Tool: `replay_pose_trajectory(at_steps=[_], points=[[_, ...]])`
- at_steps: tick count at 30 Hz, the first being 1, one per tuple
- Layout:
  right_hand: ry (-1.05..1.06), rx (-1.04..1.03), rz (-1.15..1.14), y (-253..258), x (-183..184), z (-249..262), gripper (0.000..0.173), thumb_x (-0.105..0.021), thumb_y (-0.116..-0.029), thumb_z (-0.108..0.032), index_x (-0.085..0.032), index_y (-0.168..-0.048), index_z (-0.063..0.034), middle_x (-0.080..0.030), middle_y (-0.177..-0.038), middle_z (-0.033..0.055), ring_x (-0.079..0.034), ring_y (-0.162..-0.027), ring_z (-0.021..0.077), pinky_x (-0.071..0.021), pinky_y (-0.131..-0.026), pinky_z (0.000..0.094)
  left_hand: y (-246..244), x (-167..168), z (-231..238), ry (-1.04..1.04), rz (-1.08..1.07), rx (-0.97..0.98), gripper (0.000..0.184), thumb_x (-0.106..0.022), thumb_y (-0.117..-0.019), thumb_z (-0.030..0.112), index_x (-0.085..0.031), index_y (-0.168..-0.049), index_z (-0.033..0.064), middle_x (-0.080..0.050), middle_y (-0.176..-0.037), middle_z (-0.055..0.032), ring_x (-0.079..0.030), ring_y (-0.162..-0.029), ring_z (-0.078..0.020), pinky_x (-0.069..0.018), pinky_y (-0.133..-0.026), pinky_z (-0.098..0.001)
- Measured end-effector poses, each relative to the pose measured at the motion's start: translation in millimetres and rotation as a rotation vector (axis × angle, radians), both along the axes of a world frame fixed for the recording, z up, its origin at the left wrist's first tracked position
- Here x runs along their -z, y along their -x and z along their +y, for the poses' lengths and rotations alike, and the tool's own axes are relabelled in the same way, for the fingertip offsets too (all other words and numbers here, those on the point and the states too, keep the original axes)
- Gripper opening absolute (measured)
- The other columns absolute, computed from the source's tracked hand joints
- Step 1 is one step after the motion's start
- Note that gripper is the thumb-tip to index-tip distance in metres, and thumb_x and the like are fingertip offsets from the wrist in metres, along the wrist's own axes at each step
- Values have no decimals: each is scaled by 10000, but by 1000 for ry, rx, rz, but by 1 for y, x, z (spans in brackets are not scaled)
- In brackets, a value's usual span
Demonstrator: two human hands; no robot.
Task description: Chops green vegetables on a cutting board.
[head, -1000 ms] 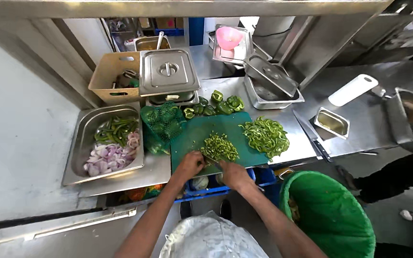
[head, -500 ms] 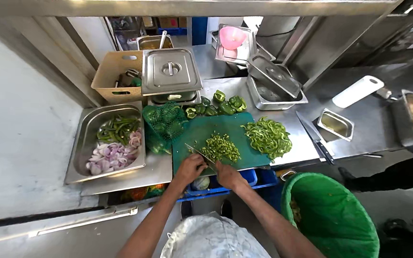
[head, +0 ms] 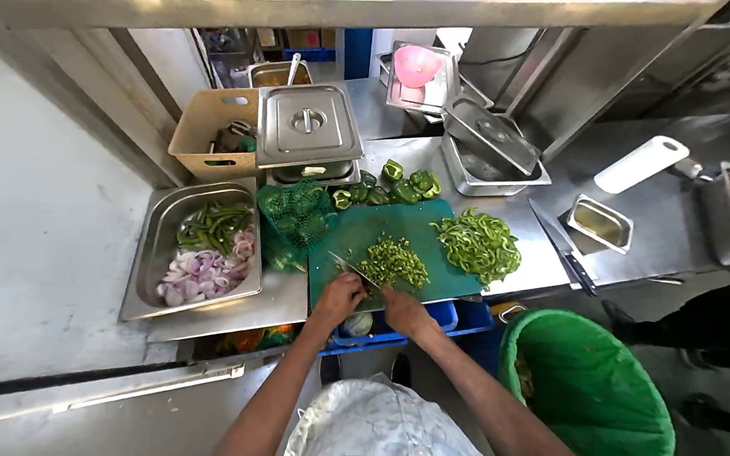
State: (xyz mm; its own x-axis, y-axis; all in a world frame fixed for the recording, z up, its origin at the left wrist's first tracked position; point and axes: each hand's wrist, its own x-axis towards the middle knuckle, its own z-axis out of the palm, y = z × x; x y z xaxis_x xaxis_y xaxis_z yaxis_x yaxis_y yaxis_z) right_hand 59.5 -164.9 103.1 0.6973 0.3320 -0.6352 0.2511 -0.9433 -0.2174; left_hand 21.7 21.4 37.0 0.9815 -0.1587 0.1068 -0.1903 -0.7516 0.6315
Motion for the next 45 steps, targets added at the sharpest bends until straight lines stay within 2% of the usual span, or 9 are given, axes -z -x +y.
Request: replay_pose_trajectory(at_steps=[6,14,20,24,30,32,37,42,45], points=[[72,-67,25,-2,-51,-10,478,-551,-1005,-175,-499,-1480,-188,-684,-1227,207,-665,-1144,421,-532,-923,631,3,6,2,8,-42,9,127,-718,-959,182,-787,-934,79,-737,-1085,-61,-673,-1132,-198,-535,-1042,-374],[-18,-13,46,4,2,1,470,-536,-1019,-144,-439,-1478,-151,-677,-1222,218,-677,-1129,423,-549,-921,624,25,11,5,58,-137,-111,257,-772,-915,370,-792,-1019,136,-713,-1169,-20,-654,-1157,-155,-554,-1020,-352],[88,-16,-17,6,-48,-4,444,-519,-1041,-182,-487,-1482,-220,-701,-1178,202,-683,-1114,420,-549,-906,608,12,1,6,-41,-12,-36,122,-723,-946,190,-792,-942,90,-742,-1070,-62,-685,-1092,-201,-547,-1014,-382],[5,-12,21,4,-10,5,469,-490,-1048,-154,-437,-1514,-164,-670,-1254,222,-667,-1156,426,-543,-941,618,6,1,9,-26,-2,-3,101,-726,-942,172,-786,-928,92,-745,-1053,-41,-683,-1086,-186,-545,-1016,-374],[14,-63,31,-1,-38,-4,468,-580,-1017,-238,-509,-1478,-201,-682,-1240,202,-661,-1149,421,-528,-936,633,12,9,8,-5,-88,-41,100,-707,-953,145,-788,-933,89,-751,-1054,-42,-691,-1103,-192,-548,-1024,-376],[-66,-31,74,13,-17,-4,585,-571,-1017,-195,-409,-1579,-183,-623,-1374,226,-624,-1229,441,-508,-987,661,20,19,10,3,-146,-52,117,-705,-960,182,-794,-944,108,-755,-1067,-33,-699,-1092,-186,-566,-1001,-385],[-188,52,54,12,-4,-10,669,-643,-960,-105,-409,-1579,-202,-639,-1337,245,-636,-1185,470,-525,-925,693,30,21,12,43,-249,-55,303,-695,-955,383,-799,-1042,112,-742,-1150,-99,-706,-1101,-251,-578,-979,-448],[-137,57,5,11,-38,-10,499,-607,-980,-68,-533,-1462,-173,-663,-1228,261,-642,-1126,496,-534,-813,701,26,0,21,-30,-49,28,162,-719,-942,174,-772,-988,27,-742,-1057,-181,-724,-988,-341,-589,-898,-516],[-121,49,57,20,-32,-2,605,-635,-964,-60,-463,-1533,-177,-651,-1264,263,-638,-1126,503,-530,-798,714,19,-2,22,-55,9,64,163,-700,-946,170,-769,-974,25,-743,-1019,-178,-726,-964,-323,-590,-899,-495]])
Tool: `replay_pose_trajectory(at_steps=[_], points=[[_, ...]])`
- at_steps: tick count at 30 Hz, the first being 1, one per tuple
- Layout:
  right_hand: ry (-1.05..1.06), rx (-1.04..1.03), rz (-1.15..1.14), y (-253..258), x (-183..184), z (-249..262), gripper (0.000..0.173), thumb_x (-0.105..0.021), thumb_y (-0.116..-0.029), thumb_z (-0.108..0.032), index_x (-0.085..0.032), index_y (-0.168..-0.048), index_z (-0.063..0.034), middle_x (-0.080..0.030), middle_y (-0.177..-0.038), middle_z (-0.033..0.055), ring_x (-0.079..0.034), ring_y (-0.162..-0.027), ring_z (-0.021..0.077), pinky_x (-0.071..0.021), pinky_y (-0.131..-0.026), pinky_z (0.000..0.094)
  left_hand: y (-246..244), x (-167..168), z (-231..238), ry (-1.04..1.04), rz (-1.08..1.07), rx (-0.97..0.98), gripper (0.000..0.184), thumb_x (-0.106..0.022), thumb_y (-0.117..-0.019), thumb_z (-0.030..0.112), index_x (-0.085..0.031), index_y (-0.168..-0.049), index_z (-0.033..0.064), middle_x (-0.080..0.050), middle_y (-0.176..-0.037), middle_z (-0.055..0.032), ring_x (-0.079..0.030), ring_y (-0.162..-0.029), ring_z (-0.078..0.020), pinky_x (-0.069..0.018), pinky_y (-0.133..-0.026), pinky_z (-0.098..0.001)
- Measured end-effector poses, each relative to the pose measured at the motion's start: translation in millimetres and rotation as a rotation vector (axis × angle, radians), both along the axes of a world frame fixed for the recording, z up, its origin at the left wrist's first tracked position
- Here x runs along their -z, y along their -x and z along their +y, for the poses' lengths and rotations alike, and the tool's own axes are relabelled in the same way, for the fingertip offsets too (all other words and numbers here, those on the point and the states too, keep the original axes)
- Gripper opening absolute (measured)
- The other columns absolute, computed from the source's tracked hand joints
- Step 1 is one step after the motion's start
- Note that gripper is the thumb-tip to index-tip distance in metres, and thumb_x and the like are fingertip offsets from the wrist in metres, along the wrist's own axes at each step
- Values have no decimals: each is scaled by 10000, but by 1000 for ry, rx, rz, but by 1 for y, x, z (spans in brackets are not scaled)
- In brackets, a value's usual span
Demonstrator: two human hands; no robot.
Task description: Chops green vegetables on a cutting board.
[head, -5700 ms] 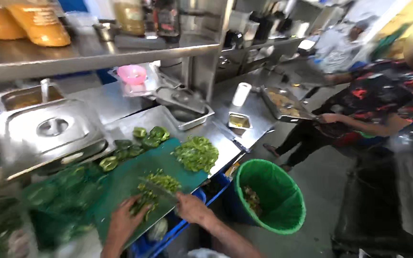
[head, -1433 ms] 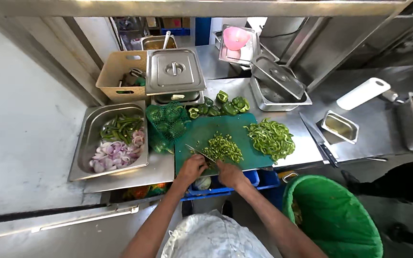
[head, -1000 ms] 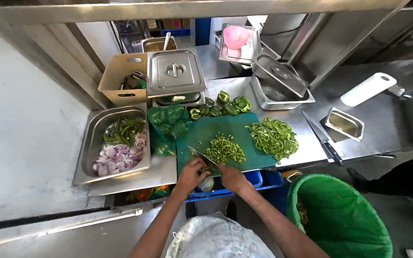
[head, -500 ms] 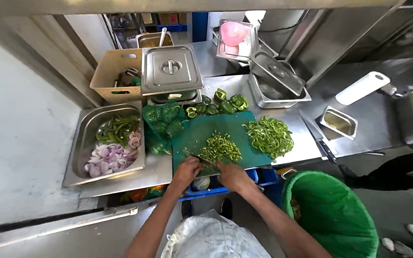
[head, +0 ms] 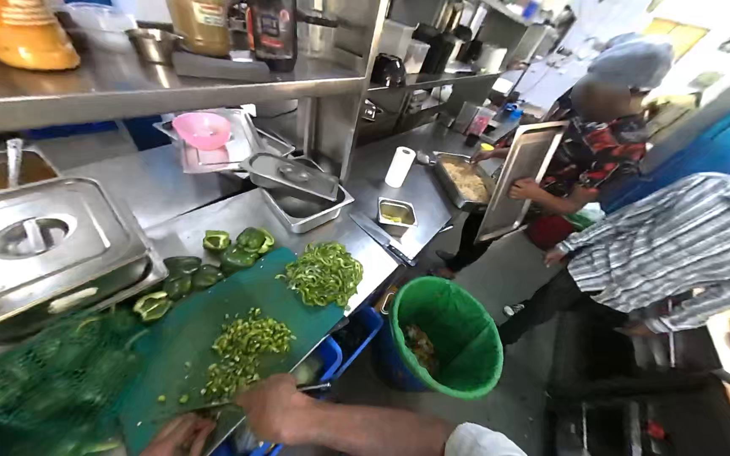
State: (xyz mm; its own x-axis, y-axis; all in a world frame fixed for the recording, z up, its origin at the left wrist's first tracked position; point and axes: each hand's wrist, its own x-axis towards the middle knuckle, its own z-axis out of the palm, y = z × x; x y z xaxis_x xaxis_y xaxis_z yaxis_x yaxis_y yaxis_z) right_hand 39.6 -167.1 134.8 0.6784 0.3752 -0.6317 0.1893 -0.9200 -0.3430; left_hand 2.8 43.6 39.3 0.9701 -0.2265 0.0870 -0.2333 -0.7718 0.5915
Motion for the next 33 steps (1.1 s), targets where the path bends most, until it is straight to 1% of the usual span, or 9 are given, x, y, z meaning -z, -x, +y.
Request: replay_pose_trajectory(at_steps=[3,6,9,12,16,20,23,29,33], points=[[-56,17,0,0,30,9,647,-685,-924,-64,-455,-1516,-186,-669,-1244,238,-669,-1077,477,-550,-778,693,-2,-2,3,-18,38,30,202,-672,-982,195,-758,-1005,13,-741,-1049,-174,-725,-989,-307,-583,-929,-482],[-34,-26,-10,-4,15,10,579,-676,-940,-95,-506,-1485,-194,-677,-1213,241,-661,-1082,483,-536,-782,705,3,-1,6,-15,19,28,195,-652,-997,182,-752,-1017,16,-740,-1059,-170,-718,-1009,-309,-577,-940,-468],[-107,-38,-37,-3,4,-7,476,-653,-964,-127,-570,-1433,-142,-671,-1266,216,-644,-1151,450,-520,-877,694,5,8,3,19,-55,14,166,-648,-980,128,-767,-1014,18,-741,-1074,-186,-717,-1035,-349,-573,-941,-524],[-149,-24,1,8,25,-8,645,-656,-966,-114,-435,-1572,-131,-597,-1418,234,-600,-1260,454,-497,-994,679,15,13,-4,46,-151,-98,164,-691,-962,183,-792,-1005,60,-759,-1093,-132,-737,-1023,-293,-597,-929,-493],[9,-91,17,-5,17,7,570,-572,-1002,-112,-435,-1551,-177,-625,-1360,244,-620,-1220,469,-506,-966,682,16,-2,3,-17,5,-130,223,-696,-980,268,-786,-1075,88,-746,-1160,-95,-716,-1095,-243,-576,-994,-446],[58,-117,-21,-4,3,8,492,-537,-1001,-114,-504,-1487,-183,-659,-1292,223,-640,-1187,449,-520,-948,658,10,2,5,-40,16,-99,149,-671,-971,162,-791,-979,74,-755,-1082,-83,-711,-1078,-227,-564,-999,-410],[51,-99,29,-3,27,16,552,-546,-1003,-124,-416,-1537,-169,-636,-1329,235,-641,-1189,458,-524,-939,670,10,5,6,-22,26,-76,160,-662,-991,181,-788,-999,83,-751,-1106,-62,-703,-1096,-204,-555,-1016,-391],[108,-167,33,-11,-9,17,503,-509,-1022,-114,-438,-1519,-142,-655,-1270,242,-644,-1177,445,-523,-951,636,14,14,8,9,-88,-63,163,-646,-997,168,-784,-966,86,-754,-1078,-47,-703,-1096,-184,-554,-1020,-376],[57,-96,80,3,22,23,624,-566,-995,-108,-330,-1574,-100,-622,-1320,267,-637,-1193,457,-526,-961,646,18,19,10,50,-129,-67,198,-642,-1017,251,-788,-999,120,-751,-1094,-18,-694,-1107,-139,-557,-1018,-331]])
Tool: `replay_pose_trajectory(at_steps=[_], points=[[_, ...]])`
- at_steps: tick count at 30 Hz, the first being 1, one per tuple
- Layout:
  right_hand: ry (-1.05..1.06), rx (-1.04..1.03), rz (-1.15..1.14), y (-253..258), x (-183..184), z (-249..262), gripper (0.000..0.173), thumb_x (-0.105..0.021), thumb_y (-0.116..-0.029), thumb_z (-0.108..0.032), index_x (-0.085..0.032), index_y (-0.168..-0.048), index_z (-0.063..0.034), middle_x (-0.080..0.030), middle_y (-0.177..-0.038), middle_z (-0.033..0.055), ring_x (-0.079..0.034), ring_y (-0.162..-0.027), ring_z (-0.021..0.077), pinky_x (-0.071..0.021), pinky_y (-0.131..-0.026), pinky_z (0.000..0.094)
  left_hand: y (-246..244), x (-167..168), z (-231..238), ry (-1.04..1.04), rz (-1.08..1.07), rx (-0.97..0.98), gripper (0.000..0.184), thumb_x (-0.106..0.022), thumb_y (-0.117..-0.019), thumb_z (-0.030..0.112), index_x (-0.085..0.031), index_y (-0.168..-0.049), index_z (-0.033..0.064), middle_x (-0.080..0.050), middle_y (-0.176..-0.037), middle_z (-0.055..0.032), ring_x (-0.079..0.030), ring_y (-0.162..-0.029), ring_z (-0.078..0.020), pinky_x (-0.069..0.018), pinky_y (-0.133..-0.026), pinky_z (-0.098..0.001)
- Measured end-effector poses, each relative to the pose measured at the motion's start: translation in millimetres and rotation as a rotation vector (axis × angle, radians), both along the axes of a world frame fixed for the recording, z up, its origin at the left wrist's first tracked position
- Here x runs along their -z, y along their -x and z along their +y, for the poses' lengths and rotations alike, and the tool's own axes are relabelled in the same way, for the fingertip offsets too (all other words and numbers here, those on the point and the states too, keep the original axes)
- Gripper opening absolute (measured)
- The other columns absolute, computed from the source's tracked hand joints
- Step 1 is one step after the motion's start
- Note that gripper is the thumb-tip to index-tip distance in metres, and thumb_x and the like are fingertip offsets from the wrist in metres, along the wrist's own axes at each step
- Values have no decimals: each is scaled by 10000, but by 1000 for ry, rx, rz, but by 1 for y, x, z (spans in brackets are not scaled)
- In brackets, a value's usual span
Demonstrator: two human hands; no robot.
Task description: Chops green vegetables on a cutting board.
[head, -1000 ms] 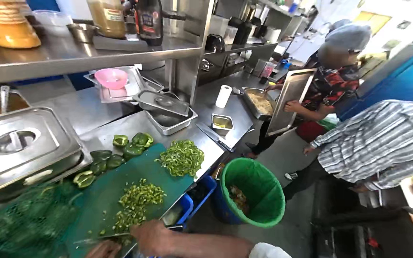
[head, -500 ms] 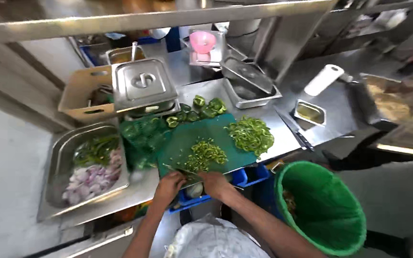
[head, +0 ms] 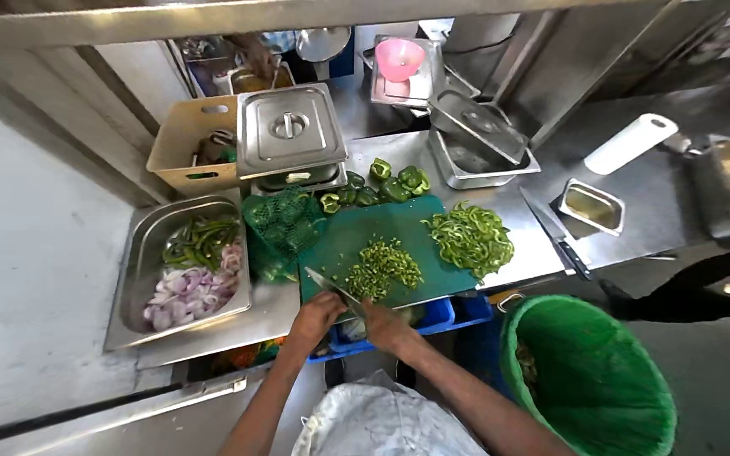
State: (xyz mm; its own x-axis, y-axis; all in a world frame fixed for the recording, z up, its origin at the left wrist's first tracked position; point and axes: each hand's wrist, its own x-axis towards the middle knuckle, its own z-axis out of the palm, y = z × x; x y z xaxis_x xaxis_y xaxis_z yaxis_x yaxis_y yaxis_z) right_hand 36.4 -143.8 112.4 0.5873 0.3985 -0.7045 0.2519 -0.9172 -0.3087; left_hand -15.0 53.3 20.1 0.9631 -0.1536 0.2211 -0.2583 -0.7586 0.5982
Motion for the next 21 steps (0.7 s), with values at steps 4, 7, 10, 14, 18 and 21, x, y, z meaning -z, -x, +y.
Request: replay_pose_trajectory(at_steps=[4,7,10,14,18,21], points=[[-4,-4,-46,-10,-14,-3,540,-589,-980,-95,-425,-1495,-74,-643,-1270,264,-650,-1161,462,-539,-924,651,-1,-13,-19,-43,-179,-77,262,-703,-950,411,-789,-1134,245,-708,-1236,-13,-631,-1221,-229,-539,-1041,-436],[-86,-15,-121,-15,-33,-13,479,-598,-987,-117,-495,-1449,-44,-649,-1256,253,-653,-1162,435,-538,-957,615,-21,-35,-41,-132,-86,0,276,-738,-912,437,-795,-1112,255,-681,-1340,61,-522,-1373,-256,-409,-1136,-552],[-154,-8,-234,-23,-44,-30,374,-598,-1006,-184,-618,-1376,-130,-705,-1192,184,-686,-1112,387,-550,-936,599,-48,-40,-49,-147,-41,111,166,-740,-928,359,-809,-937,208,-742,-1188,103,-532,-1370,-170,-276,-1234,-529],[-89,5,-323,-46,-58,-86,235,-638,-975,-247,-705,-1192,-186,-734,-1099,108,-705,-1040,334,-560,-868,598,-65,-30,-33,-142,-65,115,125,-723,-949,351,-822,-993,288,-740,-1186,170,-530,-1373,-118,-248,-1252,-521],[-218,76,-319,-79,-60,-162,297,-704,-962,-259,-684,-1259,-264,-728,-940,67,-699,-837,267,-578,-791,555,-56,-8,-18,-23,-137,-164,379,-701,-915,575,-783,-1184,320,-653,-1396,119,-475,-1443,-170,-292,-1253,-529],[-281,249,-494,-102,-27,-170,311,-662,-1006,-241,-688,-1315,-265,-747,-1057,86,-718,-936,290,-582,-858,576,-46,6,-32,-60,-72,-545,657,-588,-926,686,-656,-1405,242,-501,-1572,-30,-358,-1519,-313,-215,-1257,-600]])
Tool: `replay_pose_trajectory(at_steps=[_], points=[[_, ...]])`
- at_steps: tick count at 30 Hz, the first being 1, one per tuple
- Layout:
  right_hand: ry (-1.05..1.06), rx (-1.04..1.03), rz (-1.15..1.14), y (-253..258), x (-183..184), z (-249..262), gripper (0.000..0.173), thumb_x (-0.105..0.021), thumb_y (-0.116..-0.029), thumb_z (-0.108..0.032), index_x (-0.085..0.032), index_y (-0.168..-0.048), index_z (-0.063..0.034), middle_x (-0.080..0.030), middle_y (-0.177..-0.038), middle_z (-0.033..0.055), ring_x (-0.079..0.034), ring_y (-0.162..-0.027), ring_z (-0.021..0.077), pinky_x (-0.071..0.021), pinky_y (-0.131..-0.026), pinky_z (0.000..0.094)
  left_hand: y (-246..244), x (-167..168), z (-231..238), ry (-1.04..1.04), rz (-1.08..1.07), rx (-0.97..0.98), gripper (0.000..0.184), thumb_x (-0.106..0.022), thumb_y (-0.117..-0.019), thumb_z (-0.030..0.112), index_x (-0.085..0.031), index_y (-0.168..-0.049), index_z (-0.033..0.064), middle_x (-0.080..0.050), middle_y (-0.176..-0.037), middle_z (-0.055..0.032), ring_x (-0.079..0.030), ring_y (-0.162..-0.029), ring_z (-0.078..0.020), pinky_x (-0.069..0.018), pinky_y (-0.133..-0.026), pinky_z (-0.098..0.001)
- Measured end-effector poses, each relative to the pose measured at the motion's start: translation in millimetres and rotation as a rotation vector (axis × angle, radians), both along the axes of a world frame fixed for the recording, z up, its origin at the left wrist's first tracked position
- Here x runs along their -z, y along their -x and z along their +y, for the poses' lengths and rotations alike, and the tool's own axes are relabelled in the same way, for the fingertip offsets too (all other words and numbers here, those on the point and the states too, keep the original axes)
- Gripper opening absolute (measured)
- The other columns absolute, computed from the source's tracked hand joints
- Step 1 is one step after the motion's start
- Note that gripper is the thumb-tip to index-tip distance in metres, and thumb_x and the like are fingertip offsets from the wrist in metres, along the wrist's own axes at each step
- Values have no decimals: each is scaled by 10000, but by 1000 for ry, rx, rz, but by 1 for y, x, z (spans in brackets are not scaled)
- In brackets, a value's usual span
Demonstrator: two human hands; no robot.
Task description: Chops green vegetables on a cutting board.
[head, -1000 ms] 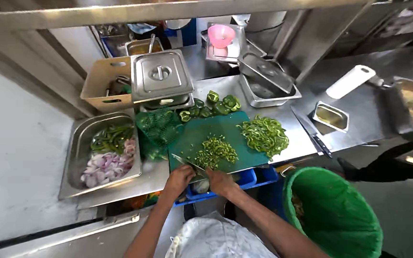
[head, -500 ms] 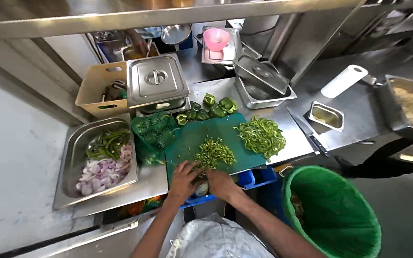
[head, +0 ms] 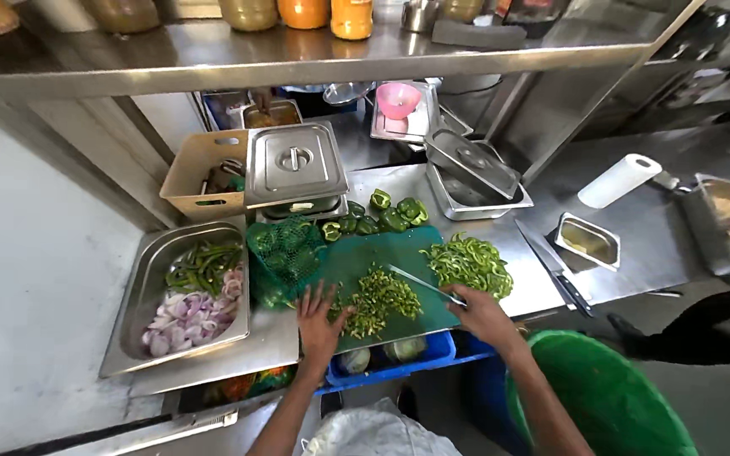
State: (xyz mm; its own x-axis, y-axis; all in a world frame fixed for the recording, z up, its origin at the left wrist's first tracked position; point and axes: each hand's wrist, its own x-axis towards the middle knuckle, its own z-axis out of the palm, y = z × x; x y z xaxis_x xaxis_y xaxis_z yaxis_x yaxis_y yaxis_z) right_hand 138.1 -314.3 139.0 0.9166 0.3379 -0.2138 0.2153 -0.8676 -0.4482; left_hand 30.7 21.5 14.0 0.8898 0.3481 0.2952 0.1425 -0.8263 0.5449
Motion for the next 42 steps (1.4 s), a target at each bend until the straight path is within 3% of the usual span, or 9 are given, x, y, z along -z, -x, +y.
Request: replay_pose_trajectory(at_steps=[3,8,16,19,25,30,34,40,42], points=[[93,118,-117,-27,44,26,377,-575,-1051,-243,-618,-1426,-232,-707,-1226,172,-694,-1110,384,-560,-941,603,-9,6,-30,7,141,-118,782,-417,-999,672,-492,-1539,111,-379,-1640,-147,-247,-1557,-385,-147,-1274,-594],[202,-49,9,-26,46,72,434,-500,-1076,-254,-534,-1508,-276,-649,-1306,213,-675,-1138,398,-557,-956,578,-38,-17,-58,431,101,80,649,-406,-1058,550,-452,-1565,146,-380,-1649,-63,-303,-1550,-237,-225,-1287,-498],[9,147,-142,12,44,38,392,-527,-1067,-235,-599,-1452,-211,-708,-1217,167,-712,-1063,353,-579,-928,561,-7,4,-39,151,-10,-145,671,-385,-1051,557,-564,-1474,67,-479,-1575,-141,-331,-1524,-377,-195,-1268,-597],[91,166,-26,30,58,43,439,-527,-1058,-214,-556,-1492,-156,-689,-1230,229,-695,-1096,407,-563,-954,574,-15,-6,-73,349,13,-86,709,-454,-1032,553,-452,-1552,73,-391,-1629,-154,-334,-1527,-340,-270,-1260,-541],[-72,170,-192,46,38,54,367,-579,-1039,-198,-639,-1395,-130,-732,-1093,166,-731,-916,336,-603,-838,531,-56,-35,-80,368,-282,-6,691,-407,-1036,580,-537,-1492,77,-466,-1582,-137,-302,-1540,-351,-154,-1272,-627],[-118,66,79,84,19,52,382,-513,-1067,-340,-602,-1378,-137,-732,-990,126,-724,-872,309,-595,-813,534,-37,-76,-28,556,-361,-123,451,-403,-1085,324,-745,-1065,31,-731,-1015,-105,-672,-945,-222,-548,-897,-442],[-2,-172,250,117,48,72,364,-477,-1058,-417,-629,-1296,-187,-735,-1017,145,-724,-967,365,-572,-825,605,-23,-85,-14,574,-363,-129,408,-419,-1103,241,-715,-991,-15,-637,-762,-32,-536,-609,-59,-482,-591,-237],[77,-95,124,75,55,69,343,-453,-1067,-373,-635,-1301,-201,-736,-1033,166,-723,-975,398,-569,-809,621,-20,-79,-23,372,-130,92,270,-613,-1026,241,-714,-1193,53,-728,-976,-94,-696,-820,-171,-608,-775,-394],[97,-85,88,53,51,62,344,-470,-1064,-370,-652,-1313,-217,-742,-1081,152,-721,-1017,381,-568,-844,617,-29,-77,-32,184,6,260,370,-691,-968,362,-720,-1263,140,-745,-1121,-44,-696,-1070,-193,-522,-1042,-490]])
